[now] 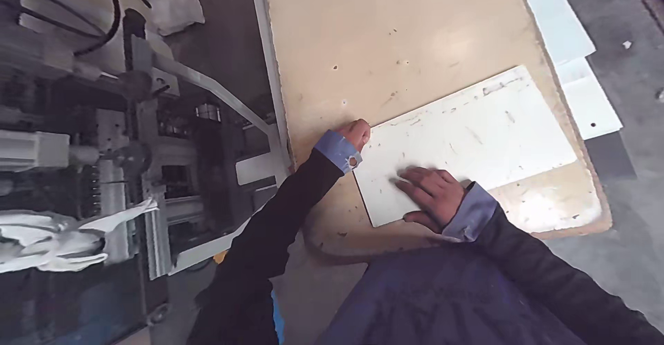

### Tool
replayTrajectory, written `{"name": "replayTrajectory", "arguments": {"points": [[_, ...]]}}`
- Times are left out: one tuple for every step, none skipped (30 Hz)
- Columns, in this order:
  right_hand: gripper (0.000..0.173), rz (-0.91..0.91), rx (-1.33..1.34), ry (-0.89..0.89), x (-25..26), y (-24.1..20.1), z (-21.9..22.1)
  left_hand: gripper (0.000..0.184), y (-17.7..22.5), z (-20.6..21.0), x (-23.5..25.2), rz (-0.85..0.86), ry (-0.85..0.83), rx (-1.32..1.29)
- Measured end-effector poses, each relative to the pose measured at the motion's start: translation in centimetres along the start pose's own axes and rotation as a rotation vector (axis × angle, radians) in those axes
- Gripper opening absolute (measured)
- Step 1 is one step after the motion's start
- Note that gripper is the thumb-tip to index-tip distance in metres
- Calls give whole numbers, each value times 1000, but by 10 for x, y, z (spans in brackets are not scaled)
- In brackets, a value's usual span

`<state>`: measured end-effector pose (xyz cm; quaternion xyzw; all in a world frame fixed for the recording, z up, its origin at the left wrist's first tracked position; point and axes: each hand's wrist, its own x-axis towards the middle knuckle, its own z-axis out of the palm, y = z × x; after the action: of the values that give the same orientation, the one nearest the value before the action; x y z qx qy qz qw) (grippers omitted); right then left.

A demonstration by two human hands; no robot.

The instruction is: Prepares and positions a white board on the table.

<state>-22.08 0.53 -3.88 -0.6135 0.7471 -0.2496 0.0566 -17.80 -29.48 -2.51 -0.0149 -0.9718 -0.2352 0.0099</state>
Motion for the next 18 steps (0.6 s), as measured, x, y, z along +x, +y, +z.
{"name": "replayTrajectory", "arguments": {"points": [[67, -13, 9, 2, 0, 2, 0, 14, 2, 0, 1, -69, -42, 6], [68, -22, 22, 0, 1, 4, -1, 18, 13, -9, 4, -181, -139, -25], [69, -27, 35, -8, 1, 5, -2, 20, 19, -15, 6, -250, -222, -32], [69, -27, 51, -24, 1, 5, -4, 18, 17, -13, 4, -227, -208, -31], [69, -25, 64, -39, 0, 5, -5, 14, 11, -9, 1, -148, -148, -18], [69, -28, 69, -50, 0, 6, -6, 14, 11, -10, 0, -125, -160, -19], [69, -35, 71, -63, 0, 7, -7, 16, 18, -18, 2, -181, -253, -32], [69, -47, 73, -73, 0, 7, -8, 17, 20, -21, 3, -222, -306, -35], [69, -65, 73, -75, 0, 8, -8, 19, 26, -26, 4, -278, -369, -27], [69, -86, 72, -80, 0, 10, -8, 20, 33, -31, 6, -334, -436, -19], [69, -102, 72, -81, 0, 11, -8, 21, 36, -33, 7, -375, -473, -23], [70, -110, 73, -92, 0, 12, -9, 21, 37, -33, 6, -397, -496, -34], [71, -116, 80, -107, 0, 13, -9, 20, 33, -33, 2, -380, -498, -44], [72, -123, 84, -113, 0, 15, -9, 17, 23, -30, -5, -303, -466, -56], [72, -133, 90, -115, 0, 16, -8, 14, 5, -21, -17, -167, -359, -63], [72, -144, 98, -115, 0, 18, -7, 14, -11, -11, -26, -72, -266, -101], [72, -154, 102, -111, 0, 19, -7, 16, -20, -6, -31, -27, -220, -141], [72, -158, 103, -122, 0, 20, -7, 18, -26, -3, -34, -5, -199, -175]]}}
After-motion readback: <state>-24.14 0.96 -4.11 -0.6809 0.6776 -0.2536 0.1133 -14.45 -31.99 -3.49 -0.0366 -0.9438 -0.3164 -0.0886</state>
